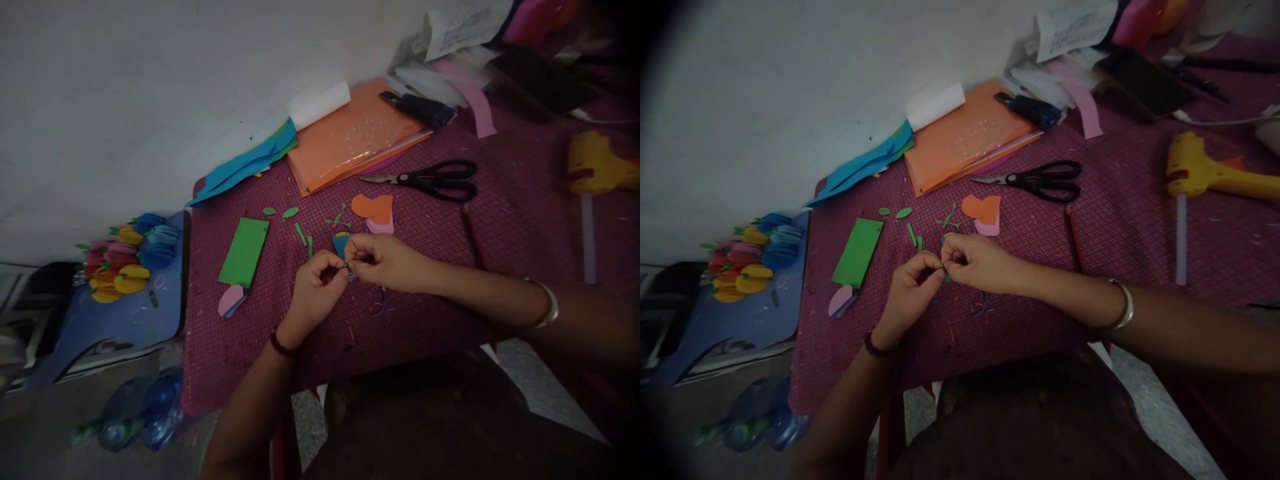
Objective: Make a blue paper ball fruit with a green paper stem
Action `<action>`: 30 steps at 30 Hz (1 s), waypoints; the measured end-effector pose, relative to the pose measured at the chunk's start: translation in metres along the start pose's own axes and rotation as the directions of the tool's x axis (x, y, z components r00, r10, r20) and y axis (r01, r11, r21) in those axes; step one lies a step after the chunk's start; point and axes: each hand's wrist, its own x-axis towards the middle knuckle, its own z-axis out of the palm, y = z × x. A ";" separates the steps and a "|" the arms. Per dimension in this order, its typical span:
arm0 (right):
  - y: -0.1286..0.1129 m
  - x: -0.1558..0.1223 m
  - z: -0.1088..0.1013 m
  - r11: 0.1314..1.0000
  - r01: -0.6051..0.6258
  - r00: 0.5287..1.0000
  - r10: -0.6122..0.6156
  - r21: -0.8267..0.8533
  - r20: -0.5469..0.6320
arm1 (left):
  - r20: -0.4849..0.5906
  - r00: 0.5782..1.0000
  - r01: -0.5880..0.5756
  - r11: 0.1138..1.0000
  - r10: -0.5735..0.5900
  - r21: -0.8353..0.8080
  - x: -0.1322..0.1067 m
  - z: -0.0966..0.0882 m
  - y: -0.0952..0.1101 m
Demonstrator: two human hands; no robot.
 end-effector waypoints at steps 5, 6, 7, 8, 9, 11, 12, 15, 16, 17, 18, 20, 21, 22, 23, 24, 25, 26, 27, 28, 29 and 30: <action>-0.001 -0.003 -0.002 0.971 0.117 0.993 -0.119 -0.208 0.002 | 0.084 0.979 0.200 0.945 -0.184 -0.260 -0.001 -0.001 -0.008; -0.001 -0.004 -0.002 0.957 0.134 0.991 -0.137 -0.257 0.008 | 0.092 0.976 0.215 0.937 -0.197 -0.277 -0.001 -0.002 -0.009; -0.001 -0.004 -0.002 0.941 0.145 0.989 -0.148 -0.305 0.014 | 0.094 0.975 0.219 0.935 -0.201 -0.280 -0.001 -0.002 -0.010; -0.001 -0.005 -0.003 0.925 0.152 0.988 -0.155 -0.349 0.020 | 0.095 0.976 0.216 0.937 -0.197 -0.275 -0.001 -0.003 -0.010; -0.002 -0.005 -0.003 0.908 0.158 0.987 -0.159 -0.388 0.028 | 0.094 0.978 0.207 0.942 -0.189 -0.265 -0.001 -0.003 -0.009; -0.003 -0.006 -0.004 0.875 0.170 0.985 -0.167 -0.453 0.046 | 0.089 0.981 0.191 0.952 -0.174 -0.238 -0.001 -0.004 -0.006; -0.003 -0.006 -0.004 0.859 0.177 0.984 -0.172 -0.481 0.055 | 0.085 0.981 0.187 0.958 -0.173 -0.219 -0.001 -0.004 -0.005; -0.003 -0.006 -0.005 0.827 0.203 0.978 -0.192 -0.524 0.075 | 0.075 0.978 0.203 0.965 -0.193 -0.167 0.000 -0.004 -0.002; -0.003 -0.005 -0.005 0.834 0.206 0.978 -0.194 -0.511 0.077 | 0.077 0.976 0.212 0.963 -0.201 -0.167 0.000 -0.004 -0.002; -0.001 -0.005 -0.005 0.855 0.207 0.978 -0.192 -0.476 0.079 | 0.081 0.974 0.221 0.958 -0.209 -0.182 -0.001 -0.004 -0.003; 0.000 -0.004 -0.005 0.885 0.203 0.979 -0.185 -0.418 0.084 | 0.088 0.972 0.231 0.951 -0.217 -0.207 -0.001 -0.004 -0.005; 0.002 -0.003 -0.005 0.941 0.178 0.983 -0.157 -0.287 0.097 | 0.107 0.966 0.254 0.934 -0.234 -0.251 -0.001 -0.004 -0.008; 0.003 -0.002 -0.005 0.956 0.164 0.984 -0.142 -0.243 0.107 | 0.119 0.961 0.272 0.925 -0.248 -0.265 -0.001 -0.004 -0.009; 0.003 -0.001 -0.006 0.963 0.152 0.985 -0.127 -0.222 0.119 | 0.133 0.954 0.296 0.914 -0.269 -0.276 -0.001 -0.004 -0.010; 0.003 -0.001 -0.006 0.966 0.137 0.986 -0.112 -0.217 0.127 | 0.151 0.944 0.326 0.900 -0.293 -0.289 -0.001 -0.004 -0.011; 0.003 0.000 -0.007 0.971 0.121 0.986 -0.094 -0.208 0.135 | 0.174 0.932 0.357 0.881 -0.317 -0.309 -0.001 -0.004 -0.011; 0.002 0.000 -0.008 0.978 0.102 0.987 -0.076 -0.181 0.143 | 0.202 0.921 0.384 0.860 -0.332 -0.337 -0.001 -0.004 -0.010; 0.001 0.001 -0.009 0.988 0.078 0.987 -0.058 -0.133 0.152 | 0.231 0.914 0.398 0.842 -0.333 -0.363 -0.001 -0.003 -0.009; 0.000 0.001 -0.010 0.996 0.048 0.986 -0.036 -0.071 0.163 | 0.251 0.915 0.394 0.838 -0.317 -0.377 -0.002 -0.003 -0.007; 0.000 0.002 -0.011 1.000 0.012 0.984 -0.011 -0.003 0.177 | 0.255 0.924 0.366 0.852 -0.285 -0.375 -0.002 -0.003 -0.005; -0.001 0.003 -0.012 0.998 -0.027 0.981 0.015 0.061 0.194 | 0.239 0.940 0.318 0.879 -0.244 -0.356 -0.002 -0.003 -0.003; -0.001 0.003 -0.013 0.991 -0.069 0.976 0.043 0.111 0.215 | 0.207 0.958 0.256 0.913 -0.197 -0.317 -0.002 -0.003 -0.001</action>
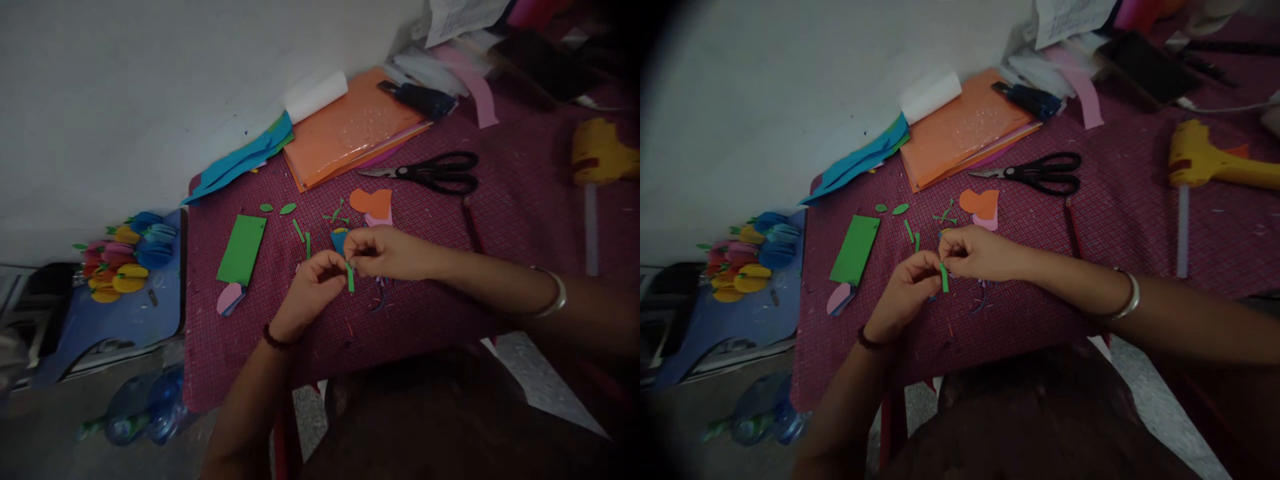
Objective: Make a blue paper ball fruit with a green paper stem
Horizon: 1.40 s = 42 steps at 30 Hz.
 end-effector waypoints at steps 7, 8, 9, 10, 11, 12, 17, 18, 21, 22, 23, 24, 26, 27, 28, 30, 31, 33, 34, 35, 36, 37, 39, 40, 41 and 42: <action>-0.001 0.000 -0.001 0.983 -0.115 0.992 0.105 0.142 0.072 | -0.048 0.955 -0.254 0.888 0.294 0.384 -0.002 0.001 0.005; -0.002 0.000 -0.001 0.982 -0.119 0.991 0.109 0.149 0.074 | -0.058 0.950 -0.261 0.882 0.307 0.391 -0.002 0.000 0.005; -0.002 0.000 -0.001 0.980 -0.123 0.991 0.112 0.154 0.079 | -0.066 0.944 -0.272 0.877 0.322 0.396 -0.002 0.000 0.005; -0.003 0.000 -0.001 0.980 -0.124 0.990 0.112 0.158 0.083 | -0.067 0.939 -0.285 0.870 0.338 0.402 -0.002 -0.001 0.005; -0.003 0.000 0.000 0.979 -0.122 0.990 0.110 0.162 0.085 | -0.063 0.933 -0.300 0.861 0.355 0.411 -0.002 -0.001 0.005; -0.002 0.000 0.000 0.979 -0.118 0.991 0.105 0.166 0.086 | -0.060 0.927 -0.313 0.851 0.370 0.421 -0.002 -0.001 0.005; 0.002 0.001 0.002 0.983 -0.065 0.997 0.060 0.171 0.038 | -0.182 0.927 -0.236 0.888 0.327 0.395 -0.001 -0.001 0.001; 0.002 0.002 0.003 0.987 -0.050 0.999 0.048 0.152 0.018 | -0.211 0.934 -0.199 0.911 0.288 0.362 0.000 0.000 0.000; 0.004 0.001 0.006 0.999 -0.007 0.999 0.009 0.051 -0.046 | -0.246 0.961 -0.085 0.982 0.124 0.166 0.003 0.002 -0.004; 0.004 0.001 0.007 1.000 0.010 0.998 -0.009 0.015 -0.067 | -0.236 0.970 -0.042 0.996 0.058 0.073 0.003 0.002 -0.005; 0.004 0.000 0.008 0.999 0.029 0.996 -0.031 -0.022 -0.088 | -0.222 0.975 0.004 1.000 -0.010 -0.025 0.004 0.002 -0.005; 0.003 0.000 0.009 0.997 0.049 0.993 -0.055 -0.064 -0.106 | -0.208 0.975 0.048 0.991 -0.073 -0.121 0.004 0.003 -0.005; 0.003 -0.001 0.010 0.983 0.090 0.985 -0.111 -0.158 -0.132 | -0.170 0.968 0.133 0.950 -0.186 -0.281 0.005 0.003 -0.005; 0.003 -0.002 0.010 0.972 0.110 0.980 -0.140 -0.209 -0.139 | -0.142 0.963 0.169 0.925 -0.228 -0.340 0.005 0.003 -0.004; 0.003 -0.003 0.011 0.959 0.128 0.975 -0.168 -0.254 -0.143 | -0.110 0.960 0.199 0.900 -0.259 -0.387 0.005 0.003 -0.003; 0.003 -0.003 0.011 0.941 0.160 0.967 -0.210 -0.297 -0.144 | -0.039 0.954 0.248 0.858 -0.296 -0.451 0.005 0.003 -0.002; 0.003 -0.004 0.011 0.939 0.176 0.964 -0.226 -0.296 -0.143 | -0.012 0.952 0.266 0.843 -0.307 -0.468 0.005 0.004 -0.002; 0.004 -0.004 0.011 0.938 0.196 0.959 -0.245 -0.285 -0.144 | 0.013 0.948 0.285 0.827 -0.319 -0.485 0.005 0.005 -0.001; 0.003 -0.004 0.011 0.935 0.203 0.957 -0.252 -0.289 -0.144 | 0.019 0.947 0.289 0.823 -0.321 -0.488 0.005 0.005 -0.001; 0.003 -0.004 0.011 0.929 0.210 0.954 -0.263 -0.305 -0.146 | 0.024 0.947 0.292 0.823 -0.322 -0.487 0.005 0.006 -0.001; 0.003 -0.004 0.011 0.919 0.215 0.950 -0.275 -0.330 -0.147 | 0.027 0.947 0.293 0.824 -0.321 -0.484 0.005 0.007 -0.001; 0.002 -0.004 0.011 0.908 0.221 0.946 -0.288 -0.356 -0.148 | 0.031 0.947 0.295 0.826 -0.320 -0.480 0.005 0.007 -0.001; 0.002 -0.003 0.011 0.889 0.233 0.939 -0.311 -0.395 -0.147 | 0.038 0.950 0.291 0.836 -0.310 -0.465 0.004 0.008 -0.001; 0.002 -0.003 0.011 0.885 0.233 0.937 -0.315 -0.403 -0.152 | 0.032 0.953 0.282 0.846 -0.300 -0.453 0.004 0.009 -0.002; 0.003 -0.003 0.011 0.887 0.225 0.936 -0.312 -0.403 -0.164 | 0.011 0.958 0.262 0.862 -0.285 -0.435 0.004 0.009 -0.002; 0.004 -0.003 0.011 0.895 0.209 0.938 -0.298 -0.393 -0.180 | -0.030 0.967 0.221 0.885 -0.255 -0.410 0.003 0.008 -0.003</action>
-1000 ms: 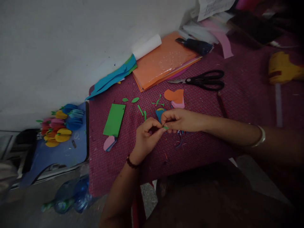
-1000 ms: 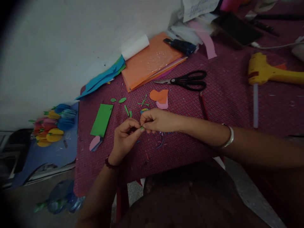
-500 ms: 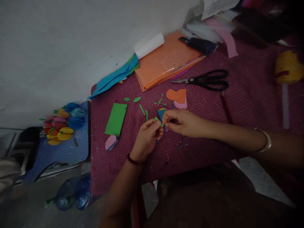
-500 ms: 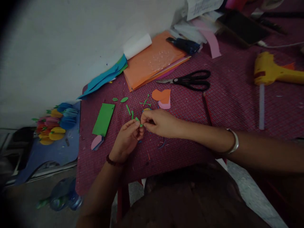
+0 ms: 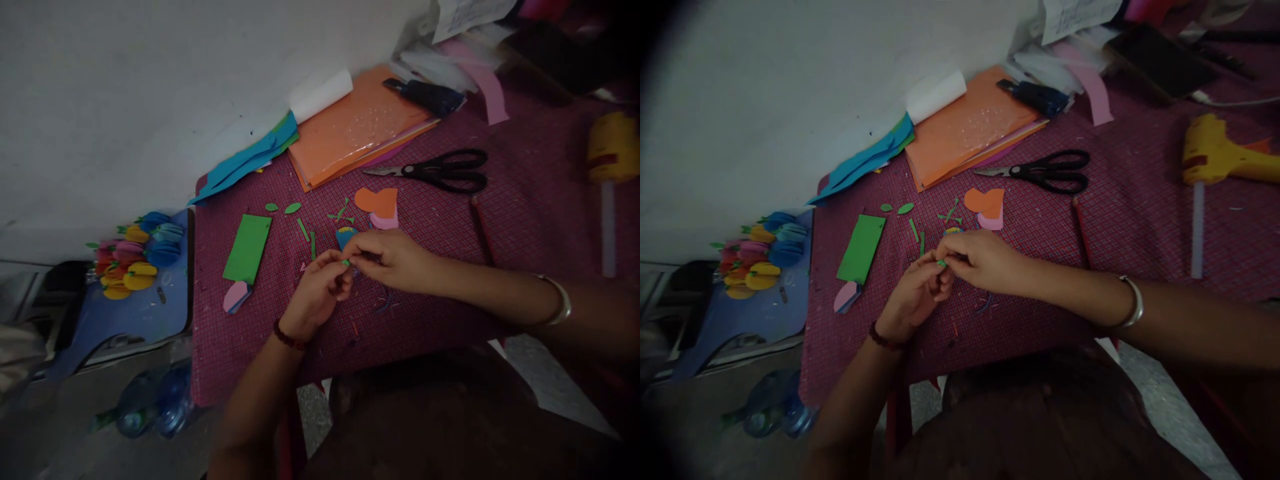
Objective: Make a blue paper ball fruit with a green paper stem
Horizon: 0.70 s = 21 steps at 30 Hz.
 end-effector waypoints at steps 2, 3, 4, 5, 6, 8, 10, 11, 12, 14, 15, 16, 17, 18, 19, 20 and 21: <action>0.002 0.000 0.002 0.998 -0.053 0.998 0.054 0.045 -0.021 | -0.075 0.983 -0.162 0.981 0.170 0.110 -0.002 -0.002 0.000; 0.003 0.001 0.002 0.994 -0.079 0.996 0.081 0.078 -0.029 | -0.106 0.952 -0.259 0.941 0.286 0.218 -0.003 -0.002 0.001; 0.004 0.001 0.003 0.989 -0.100 0.994 0.104 0.112 -0.035 | -0.119 0.905 -0.346 0.869 0.409 0.355 -0.004 -0.003 0.002; 0.004 0.001 0.003 0.983 -0.115 0.992 0.121 0.142 -0.035 | -0.107 0.847 -0.407 0.764 0.521 0.501 -0.006 -0.003 0.004; 0.004 0.002 0.004 0.978 -0.129 0.990 0.136 0.166 -0.032 | -0.076 0.788 -0.436 0.642 0.610 0.630 -0.007 -0.003 0.005; 0.004 0.002 0.004 0.971 -0.151 0.987 0.158 0.183 -0.023 | 0.001 0.711 -0.434 0.437 0.703 0.788 -0.009 -0.001 0.008; 0.003 0.002 0.004 0.969 -0.172 0.984 0.177 0.179 -0.013 | 0.049 0.697 -0.428 0.360 0.715 0.829 -0.009 0.000 0.008; 0.002 0.002 0.004 0.967 -0.183 0.982 0.188 0.177 -0.012 | 0.060 0.706 -0.428 0.358 0.706 0.830 -0.008 0.000 0.008; 0.001 0.002 0.004 0.964 -0.194 0.980 0.199 0.180 -0.010 | 0.062 0.718 -0.427 0.368 0.693 0.826 -0.007 0.000 0.008; 0.000 0.002 0.004 0.955 -0.209 0.977 0.211 0.208 0.013 | 0.048 0.740 -0.427 0.413 0.671 0.804 -0.005 0.000 0.006; 0.000 0.002 0.004 0.946 -0.218 0.976 0.217 0.239 0.033 | 0.038 0.753 -0.428 0.444 0.657 0.787 -0.004 -0.001 0.005; -0.001 0.002 0.004 0.932 -0.228 0.974 0.221 0.282 0.058 | 0.029 0.766 -0.430 0.478 0.642 0.766 -0.003 -0.002 0.004; -0.001 0.002 0.005 0.912 -0.242 0.970 0.225 0.332 0.087 | 0.022 0.779 -0.434 0.514 0.626 0.740 -0.002 -0.004 0.004; -0.001 0.002 0.005 0.888 -0.261 0.965 0.233 0.379 0.119 | 0.012 0.790 -0.438 0.550 0.614 0.711 -0.001 -0.005 0.003; -0.001 0.002 0.004 0.864 -0.283 0.959 0.245 0.416 0.144 | -0.002 0.794 -0.443 0.581 0.608 0.682 -0.001 -0.007 0.003; -0.001 0.003 0.004 0.849 -0.300 0.954 0.256 0.434 0.159 | -0.019 0.792 -0.450 0.606 0.610 0.656 0.000 -0.009 0.004; -0.001 0.003 0.003 0.849 -0.306 0.952 0.263 0.431 0.158 | -0.032 0.790 -0.456 0.621 0.613 0.637 0.000 -0.011 0.005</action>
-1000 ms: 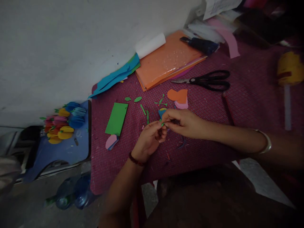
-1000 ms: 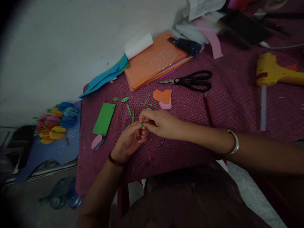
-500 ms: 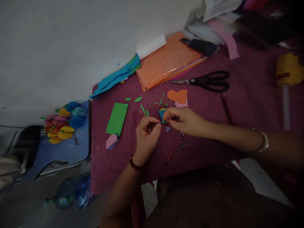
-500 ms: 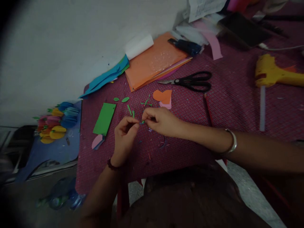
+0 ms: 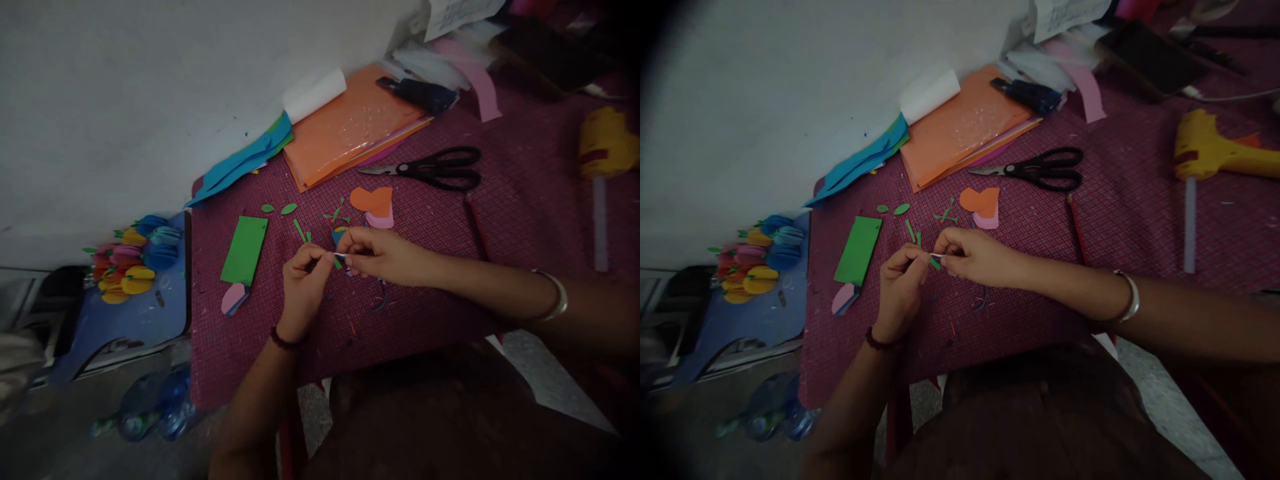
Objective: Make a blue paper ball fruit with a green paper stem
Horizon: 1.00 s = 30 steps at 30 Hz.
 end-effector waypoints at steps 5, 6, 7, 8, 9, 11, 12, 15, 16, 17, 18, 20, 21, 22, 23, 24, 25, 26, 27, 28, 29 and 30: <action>0.000 0.000 -0.005 0.977 0.069 0.994 -0.085 -0.199 -0.073 | 0.116 0.991 0.066 0.997 -0.070 0.033 0.004 -0.009 0.002; 0.000 -0.001 -0.006 0.965 0.078 0.993 -0.099 -0.249 -0.071 | 0.158 0.982 0.097 0.994 -0.104 0.048 0.004 -0.011 0.003; 0.000 -0.001 -0.007 0.948 0.085 0.992 -0.109 -0.306 -0.064 | 0.193 0.972 0.127 0.990 -0.137 0.060 0.004 -0.012 0.005; -0.001 -0.002 -0.008 0.926 0.094 0.991 -0.121 -0.365 -0.050 | 0.225 0.960 0.153 0.986 -0.165 0.072 0.005 -0.014 0.005; -0.001 -0.002 -0.009 0.900 0.108 0.991 -0.133 -0.422 -0.030 | 0.253 0.949 0.171 0.982 -0.186 0.083 0.005 -0.015 0.006; -0.001 -0.003 -0.010 0.854 0.142 0.989 -0.149 -0.500 0.026 | 0.305 0.928 0.187 0.976 -0.212 0.108 0.005 -0.017 0.006; 0.000 -0.003 -0.011 0.840 0.160 0.987 -0.153 -0.519 0.058 | 0.330 0.918 0.190 0.975 -0.220 0.119 0.005 -0.018 0.006; 0.000 -0.002 -0.013 0.823 0.186 0.982 -0.133 -0.537 0.136 | 0.412 0.880 0.197 0.971 -0.235 0.134 0.006 -0.019 0.004; 0.000 -0.002 -0.014 0.826 0.184 0.981 -0.120 -0.533 0.154 | 0.435 0.869 0.200 0.971 -0.236 0.128 0.006 -0.019 0.003; 0.000 -0.002 -0.015 0.833 0.180 0.980 -0.108 -0.522 0.166 | 0.448 0.863 0.204 0.972 -0.235 0.117 0.006 -0.018 0.003; 0.000 -0.001 -0.015 0.846 0.176 0.980 -0.101 -0.503 0.173 | 0.449 0.862 0.209 0.972 -0.233 0.103 0.006 -0.018 0.003; -0.001 -0.001 -0.016 0.875 0.170 0.980 -0.100 -0.453 0.174 | 0.425 0.875 0.222 0.972 -0.232 0.075 0.005 -0.018 0.004; -0.002 -0.001 -0.016 0.885 0.167 0.980 -0.101 -0.435 0.172 | 0.410 0.882 0.227 0.972 -0.232 0.061 0.005 -0.017 0.004; -0.003 -0.001 -0.015 0.888 0.167 0.980 -0.103 -0.429 0.169 | 0.404 0.885 0.231 0.972 -0.231 0.049 0.004 -0.017 0.004; -0.004 -0.001 -0.015 0.884 0.173 0.980 -0.110 -0.434 0.167 | 0.406 0.884 0.238 0.971 -0.231 0.036 0.004 -0.017 0.004; -0.005 -0.001 -0.014 0.876 0.187 0.978 -0.124 -0.445 0.166 | 0.418 0.877 0.251 0.968 -0.236 0.020 0.005 -0.017 0.003; -0.005 -0.002 -0.013 0.864 0.207 0.975 -0.146 -0.458 0.166 | 0.432 0.867 0.275 0.961 -0.249 0.002 0.005 -0.017 0.002; -0.005 -0.002 -0.013 0.853 0.231 0.971 -0.173 -0.467 0.165 | 0.442 0.856 0.309 0.951 -0.268 -0.022 0.005 -0.016 0.001; -0.005 -0.002 -0.012 0.846 0.253 0.967 -0.202 -0.470 0.157 | 0.447 0.847 0.348 0.936 -0.289 -0.053 0.006 -0.016 -0.001; -0.005 -0.002 -0.011 0.843 0.265 0.964 -0.223 -0.467 0.144 | 0.446 0.840 0.387 0.918 -0.309 -0.092 0.006 -0.015 -0.002; -0.004 -0.002 -0.011 0.846 0.267 0.964 -0.234 -0.462 0.129 | 0.441 0.836 0.422 0.896 -0.326 -0.138 0.006 -0.014 -0.003; -0.004 -0.003 -0.011 0.851 0.262 0.965 -0.237 -0.456 0.111 | 0.434 0.834 0.453 0.872 -0.342 -0.184 0.006 -0.013 -0.004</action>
